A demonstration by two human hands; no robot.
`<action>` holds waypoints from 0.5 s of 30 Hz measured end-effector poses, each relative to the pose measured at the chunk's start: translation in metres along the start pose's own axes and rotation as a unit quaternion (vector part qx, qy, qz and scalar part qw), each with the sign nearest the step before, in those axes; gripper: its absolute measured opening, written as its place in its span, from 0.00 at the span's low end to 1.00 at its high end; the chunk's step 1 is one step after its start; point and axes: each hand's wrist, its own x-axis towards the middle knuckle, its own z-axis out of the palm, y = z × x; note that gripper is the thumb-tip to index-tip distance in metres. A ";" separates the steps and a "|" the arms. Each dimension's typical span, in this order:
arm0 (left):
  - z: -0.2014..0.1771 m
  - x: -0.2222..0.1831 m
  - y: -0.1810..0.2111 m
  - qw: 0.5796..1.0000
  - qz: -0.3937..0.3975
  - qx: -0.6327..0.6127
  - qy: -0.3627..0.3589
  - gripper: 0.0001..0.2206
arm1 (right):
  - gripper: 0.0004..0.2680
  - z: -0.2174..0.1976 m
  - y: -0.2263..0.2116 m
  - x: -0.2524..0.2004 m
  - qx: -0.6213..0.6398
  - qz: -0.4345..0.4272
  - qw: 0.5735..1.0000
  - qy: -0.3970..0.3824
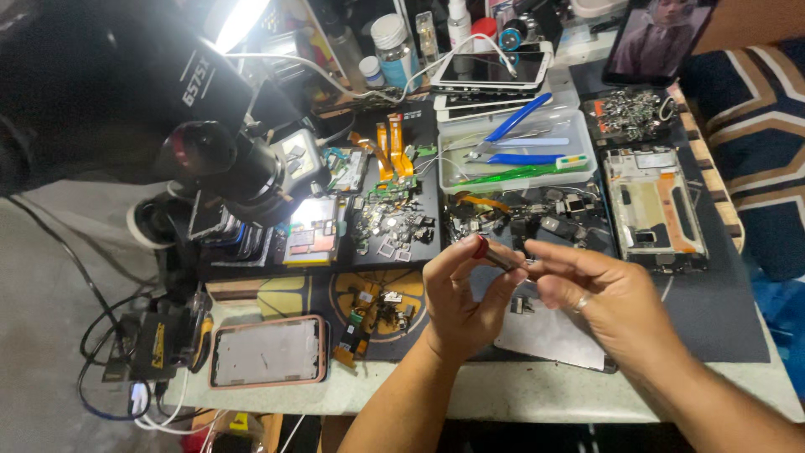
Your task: The person uses a red-handled screwdriver to remove screws from a disassembled smartphone chassis. They then use tweezers to handle small internal components and place them on the workbench. The person continues to unscrew and manipulate parts of the phone throughout the clip.
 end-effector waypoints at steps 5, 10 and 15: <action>-0.021 0.021 0.021 0.990 0.074 0.032 0.114 0.27 | 0.07 -0.007 -0.024 -0.008 -0.150 -0.043 0.986 0.060; -0.037 -0.010 0.033 0.980 0.039 0.090 0.172 0.26 | 0.10 -0.017 -0.034 -0.028 -0.640 -0.209 0.739 0.024; -0.031 -0.038 0.012 0.953 0.061 0.261 0.143 0.24 | 0.25 -0.002 -0.024 -0.032 -0.644 -0.231 0.724 -0.086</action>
